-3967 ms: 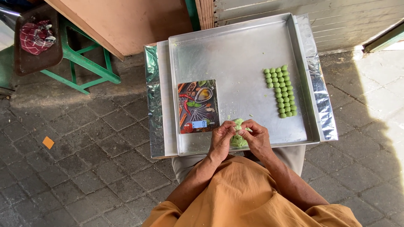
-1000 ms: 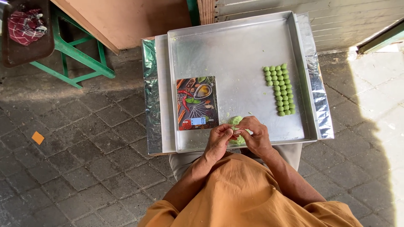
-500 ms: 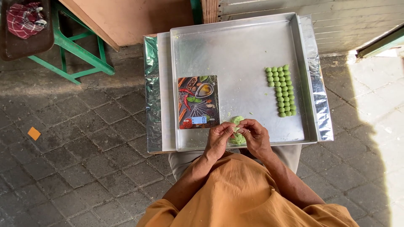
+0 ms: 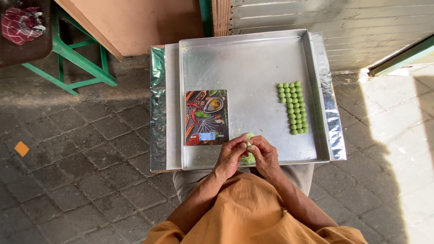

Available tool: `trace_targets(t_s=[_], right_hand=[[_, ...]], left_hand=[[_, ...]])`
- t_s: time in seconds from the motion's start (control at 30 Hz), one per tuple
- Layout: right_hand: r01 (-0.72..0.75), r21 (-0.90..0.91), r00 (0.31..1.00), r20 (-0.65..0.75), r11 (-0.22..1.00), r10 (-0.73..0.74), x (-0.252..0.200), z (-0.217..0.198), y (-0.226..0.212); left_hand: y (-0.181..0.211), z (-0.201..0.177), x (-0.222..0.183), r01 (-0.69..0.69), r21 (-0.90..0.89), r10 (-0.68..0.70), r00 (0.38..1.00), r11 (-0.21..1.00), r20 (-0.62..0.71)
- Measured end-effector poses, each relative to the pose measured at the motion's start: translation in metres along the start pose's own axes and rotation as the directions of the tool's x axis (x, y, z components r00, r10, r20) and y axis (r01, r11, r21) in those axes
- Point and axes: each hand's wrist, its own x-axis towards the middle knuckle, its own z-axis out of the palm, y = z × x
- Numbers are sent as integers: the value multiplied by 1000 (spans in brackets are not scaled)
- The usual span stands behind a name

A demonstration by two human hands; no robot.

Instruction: A person is manually forming small balls from green dough and arranging them in neat rows on a metal tray.

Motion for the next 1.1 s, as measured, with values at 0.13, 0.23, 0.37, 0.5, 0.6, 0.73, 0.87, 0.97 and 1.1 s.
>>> trace_targets(t_s=[0.13,0.23,0.37,0.5,0.6,0.73,0.87,0.97,1.1], right_hand=[[-27,20,999,28,999,27,0,-13,17],[-32,-28,999,0,999,32,-4,-30,41],[-73,21,989,-127,997,75,-14,-22,55],[-39,-34,989,-147,999,34,-2,-3,-5],[16,-164,992,-120,986,-36,-4,-6,-2],[139,-188,990,8,972,-140,-1,-11,-1],[100,-123,993,77,987,-91,-2,-20,12],[122,-171,991,76,978,-111,4,-24,8],[150,-242,989,53,959,-141,4,-25,6]], left_hand=[[15,12,-7,0,218,-11,999,976,53],[7,15,0,-26,249,16,999,968,40],[-14,0,2,-15,233,29,998,972,-57],[1,8,3,-17,248,39,996,969,-84],[8,8,0,-23,226,35,998,974,-50],[0,-14,1,-32,329,15,998,944,54],[25,8,-2,10,429,-56,994,903,94],[32,29,-5,91,225,-85,996,970,-36],[8,7,-1,100,144,-91,994,985,-64]])
